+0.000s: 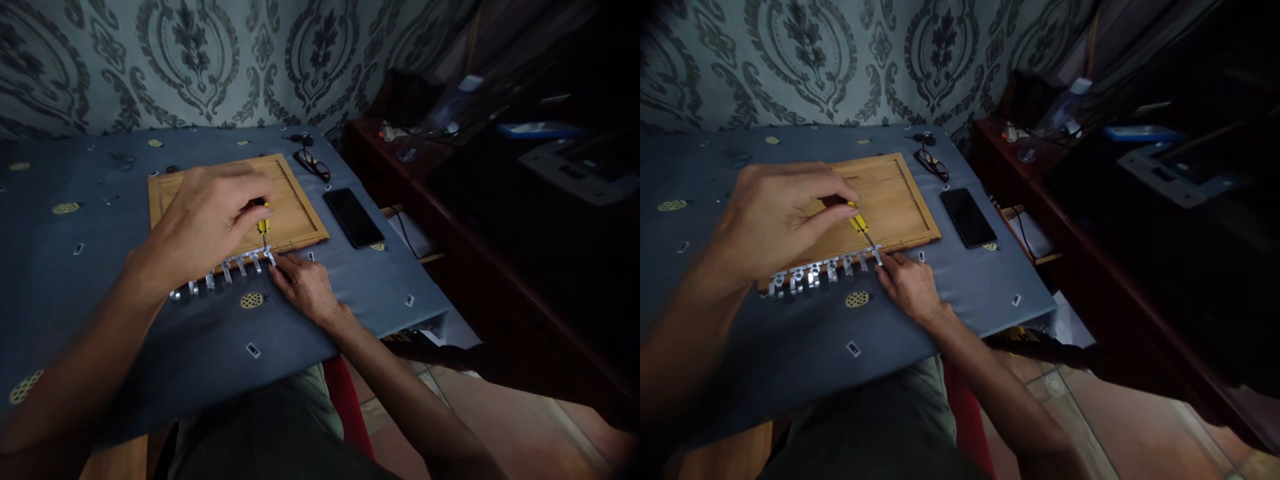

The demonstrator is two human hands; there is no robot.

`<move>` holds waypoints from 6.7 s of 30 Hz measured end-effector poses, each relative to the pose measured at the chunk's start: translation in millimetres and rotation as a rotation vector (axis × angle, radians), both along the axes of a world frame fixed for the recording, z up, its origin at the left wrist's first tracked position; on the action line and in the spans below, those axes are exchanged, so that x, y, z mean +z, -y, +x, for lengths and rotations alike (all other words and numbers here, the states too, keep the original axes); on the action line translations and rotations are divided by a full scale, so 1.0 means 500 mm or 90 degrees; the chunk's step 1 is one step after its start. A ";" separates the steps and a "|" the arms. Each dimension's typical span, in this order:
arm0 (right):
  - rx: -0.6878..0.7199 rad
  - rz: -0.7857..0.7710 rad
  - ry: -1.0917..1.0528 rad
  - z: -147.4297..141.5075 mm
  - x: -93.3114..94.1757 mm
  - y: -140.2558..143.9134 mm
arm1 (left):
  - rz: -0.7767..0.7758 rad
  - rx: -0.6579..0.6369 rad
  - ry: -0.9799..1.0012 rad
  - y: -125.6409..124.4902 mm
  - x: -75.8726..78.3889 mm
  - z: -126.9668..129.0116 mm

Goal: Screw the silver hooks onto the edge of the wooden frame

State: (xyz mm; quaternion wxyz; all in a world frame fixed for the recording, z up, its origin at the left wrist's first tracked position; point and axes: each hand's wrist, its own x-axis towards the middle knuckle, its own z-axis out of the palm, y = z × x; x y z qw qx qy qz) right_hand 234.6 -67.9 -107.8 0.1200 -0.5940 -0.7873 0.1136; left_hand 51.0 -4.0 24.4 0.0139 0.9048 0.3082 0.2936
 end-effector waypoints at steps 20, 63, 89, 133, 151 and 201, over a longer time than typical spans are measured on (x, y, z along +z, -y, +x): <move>0.004 0.019 -0.026 0.002 -0.009 0.000 | 0.007 0.074 0.033 0.015 0.035 -0.027; 0.004 -0.006 -0.002 0.001 0.004 0.000 | -0.023 0.078 -0.017 0.002 0.000 0.001; 0.009 -0.008 -0.008 0.001 0.007 0.000 | -0.103 0.086 -0.010 0.000 0.008 0.004; -0.004 -0.073 0.019 -0.006 0.040 0.004 | -0.512 -0.088 0.522 -0.038 -0.075 0.143; 0.003 -0.058 0.008 -0.006 0.039 0.005 | -0.425 0.015 0.580 -0.035 -0.065 0.156; -0.014 -0.051 0.016 -0.009 0.036 0.006 | -0.432 -0.041 0.522 -0.046 -0.066 0.136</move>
